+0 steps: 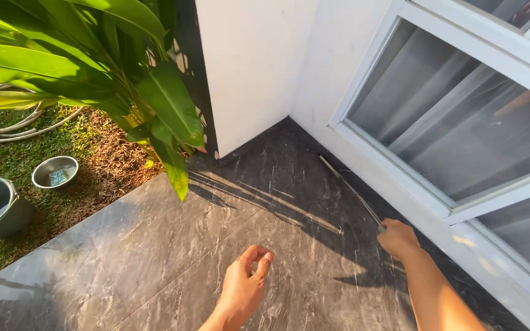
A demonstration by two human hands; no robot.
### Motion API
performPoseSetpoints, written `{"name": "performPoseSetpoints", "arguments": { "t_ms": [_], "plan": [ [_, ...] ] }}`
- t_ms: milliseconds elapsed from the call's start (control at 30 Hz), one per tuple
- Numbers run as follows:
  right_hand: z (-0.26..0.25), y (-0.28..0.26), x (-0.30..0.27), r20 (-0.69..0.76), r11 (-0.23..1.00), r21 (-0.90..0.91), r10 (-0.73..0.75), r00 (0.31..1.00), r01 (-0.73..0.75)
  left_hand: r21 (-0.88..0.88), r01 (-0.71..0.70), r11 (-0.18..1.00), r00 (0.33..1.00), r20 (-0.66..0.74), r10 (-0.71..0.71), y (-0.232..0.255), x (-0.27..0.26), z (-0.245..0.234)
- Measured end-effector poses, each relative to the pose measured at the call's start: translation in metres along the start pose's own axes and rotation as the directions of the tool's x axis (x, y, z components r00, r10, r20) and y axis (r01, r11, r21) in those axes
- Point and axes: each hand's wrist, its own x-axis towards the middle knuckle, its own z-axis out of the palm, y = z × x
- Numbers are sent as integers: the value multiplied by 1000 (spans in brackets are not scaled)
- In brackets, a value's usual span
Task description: Cleaning the floor of a balcony using a squeegee and water.
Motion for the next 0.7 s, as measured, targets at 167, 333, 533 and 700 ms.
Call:
{"name": "performPoseSetpoints", "arguments": {
  "t_ms": [167, 333, 533, 700],
  "plan": [
    [20, -9, 2, 71, 999, -26, -21, 997, 23, 100, 46, 994, 999, -30, -43, -5, 14, 11],
    [24, -47, -46, 169, 998, -9, -58, 984, 60, 138, 92, 986, 994, -73, -83, -10, 17, 14],
    [71, -67, -149, 231, 983, -45, -161, 959, 176, 76, -75, 994, 992, -100, 83, -19, -9, -15],
    [137, -87, -321, 319, 959, -42, -252, 914, 280, 109, -198, 974, 965, -150, 213, -45, -66, -81]
  ]
}}
